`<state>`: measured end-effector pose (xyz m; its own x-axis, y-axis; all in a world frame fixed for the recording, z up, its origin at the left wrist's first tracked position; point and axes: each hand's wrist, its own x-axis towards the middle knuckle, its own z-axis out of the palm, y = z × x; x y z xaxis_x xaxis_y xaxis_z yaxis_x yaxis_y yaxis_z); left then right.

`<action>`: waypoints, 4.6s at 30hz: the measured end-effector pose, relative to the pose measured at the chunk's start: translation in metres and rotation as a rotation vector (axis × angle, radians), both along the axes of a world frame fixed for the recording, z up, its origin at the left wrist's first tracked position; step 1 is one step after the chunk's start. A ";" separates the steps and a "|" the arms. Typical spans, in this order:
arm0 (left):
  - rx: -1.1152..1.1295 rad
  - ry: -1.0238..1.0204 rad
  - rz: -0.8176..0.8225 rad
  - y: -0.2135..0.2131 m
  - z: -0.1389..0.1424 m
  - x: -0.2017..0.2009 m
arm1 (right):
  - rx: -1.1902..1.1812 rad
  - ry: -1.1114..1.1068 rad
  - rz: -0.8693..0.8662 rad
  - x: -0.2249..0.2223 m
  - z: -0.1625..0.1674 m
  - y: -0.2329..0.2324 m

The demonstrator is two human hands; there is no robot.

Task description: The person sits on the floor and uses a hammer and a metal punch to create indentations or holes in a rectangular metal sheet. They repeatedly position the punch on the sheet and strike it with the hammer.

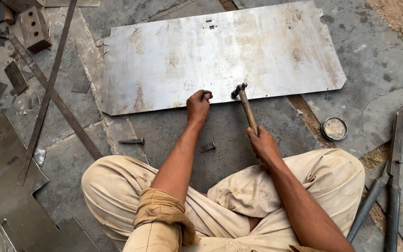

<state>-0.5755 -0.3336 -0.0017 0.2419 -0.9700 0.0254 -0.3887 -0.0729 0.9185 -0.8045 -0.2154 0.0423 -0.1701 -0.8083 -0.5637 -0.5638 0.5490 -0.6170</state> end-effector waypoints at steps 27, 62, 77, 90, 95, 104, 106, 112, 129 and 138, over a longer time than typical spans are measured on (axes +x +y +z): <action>0.427 0.223 0.851 -0.001 0.018 0.051 | -0.115 -0.401 -0.249 0.001 -0.004 -0.001; 0.502 0.250 0.748 0.006 0.036 0.100 | -0.121 -0.453 -0.217 -0.002 0.002 -0.003; -0.165 0.159 0.066 0.011 0.130 0.061 | 0.046 -0.867 -0.612 -0.003 -0.018 0.024; 0.191 0.105 0.333 -0.038 -0.018 0.061 | 0.284 -0.898 -0.425 0.006 -0.032 0.015; 0.476 -0.086 0.421 -0.031 -0.010 0.061 | 0.282 -0.868 -0.427 0.007 -0.022 0.014; 0.721 -0.235 0.437 -0.025 0.010 0.042 | 0.225 -0.790 -0.421 0.010 -0.005 0.015; 0.718 -0.252 0.439 -0.026 0.009 0.041 | 0.219 -0.780 -0.416 0.010 -0.004 0.015; 0.797 -0.423 0.355 -0.030 0.006 0.046 | 0.199 -0.748 -0.397 0.010 -0.005 0.015; 0.136 0.634 0.183 -0.032 -0.012 0.010 | 0.064 -0.066 0.009 0.023 0.007 0.026; 0.059 0.715 0.094 -0.028 -0.025 0.007 | 0.021 -0.121 0.020 0.020 -0.001 0.025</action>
<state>-0.5680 -0.3617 -0.0271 0.2621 -0.9391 -0.2223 0.3160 -0.1341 0.9392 -0.7841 -0.1907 0.0413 -0.0842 -0.7988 -0.5956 -0.4967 0.5519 -0.6699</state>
